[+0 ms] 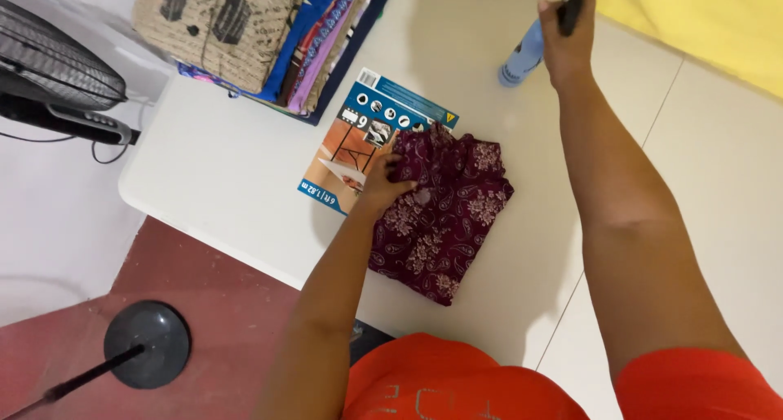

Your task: The person retrieves a maroon floral dress from a laundry basket and places it on a white table. They spray the fabric with a blue spray bottle and proceed to fold the dress into a compact square, smoothing the fabric with their hands during the process.

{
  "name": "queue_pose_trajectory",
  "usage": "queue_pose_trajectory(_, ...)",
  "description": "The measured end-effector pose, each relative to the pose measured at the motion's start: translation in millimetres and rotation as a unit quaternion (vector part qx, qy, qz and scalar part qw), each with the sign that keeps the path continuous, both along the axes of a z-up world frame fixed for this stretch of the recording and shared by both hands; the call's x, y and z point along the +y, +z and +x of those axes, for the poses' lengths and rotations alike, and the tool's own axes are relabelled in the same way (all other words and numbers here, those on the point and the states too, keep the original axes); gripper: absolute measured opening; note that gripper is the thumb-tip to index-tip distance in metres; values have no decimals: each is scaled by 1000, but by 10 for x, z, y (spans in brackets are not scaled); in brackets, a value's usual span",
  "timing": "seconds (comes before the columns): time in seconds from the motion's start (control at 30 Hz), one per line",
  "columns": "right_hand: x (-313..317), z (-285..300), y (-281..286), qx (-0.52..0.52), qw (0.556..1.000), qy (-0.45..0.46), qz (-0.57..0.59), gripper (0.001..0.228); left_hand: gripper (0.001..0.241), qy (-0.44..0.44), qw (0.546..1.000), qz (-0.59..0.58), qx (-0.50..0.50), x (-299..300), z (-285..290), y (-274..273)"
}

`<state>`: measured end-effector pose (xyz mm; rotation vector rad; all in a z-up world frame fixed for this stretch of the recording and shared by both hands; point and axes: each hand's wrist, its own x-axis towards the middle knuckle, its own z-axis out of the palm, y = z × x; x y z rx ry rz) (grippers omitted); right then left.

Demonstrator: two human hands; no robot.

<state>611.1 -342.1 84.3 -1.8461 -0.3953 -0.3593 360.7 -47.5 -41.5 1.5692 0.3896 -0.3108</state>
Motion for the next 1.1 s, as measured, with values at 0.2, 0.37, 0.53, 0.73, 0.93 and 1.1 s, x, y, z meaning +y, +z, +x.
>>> queue_pose_trajectory(0.2, -32, -7, -94, -6, 999, 30, 41, 39, 85, -20, 994, 94, -60, -63, -57, -73)
queue_pose_trajectory(0.37, -184, -262, -301, -30, 998, 53, 27, 68, 86, -4, 968, 240, -76, -151, -106, 19)
queue_pose_trajectory(0.53, -288, -1207, -500, 314, 905, -122, -258, 89, 69, -23, 953, 276, 126, -63, -123, -301)
queue_pose_trajectory(0.73, -346, -2452, -1188, 511, 851, -89, -84, 79, 60, -20, 981, 186, 56, -36, -262, 89)
queue_pose_trajectory(0.93, 16, -2514, -1053, 336, 932, -131, -35, 32, 60, 15, 991, 130, 25, -37, -301, 379)
queue_pose_trajectory(1.1, 118, -2469, -1108, 322, 934, -100, 114, 41, 64, 31, 984, 176, 8, 59, -299, 7)
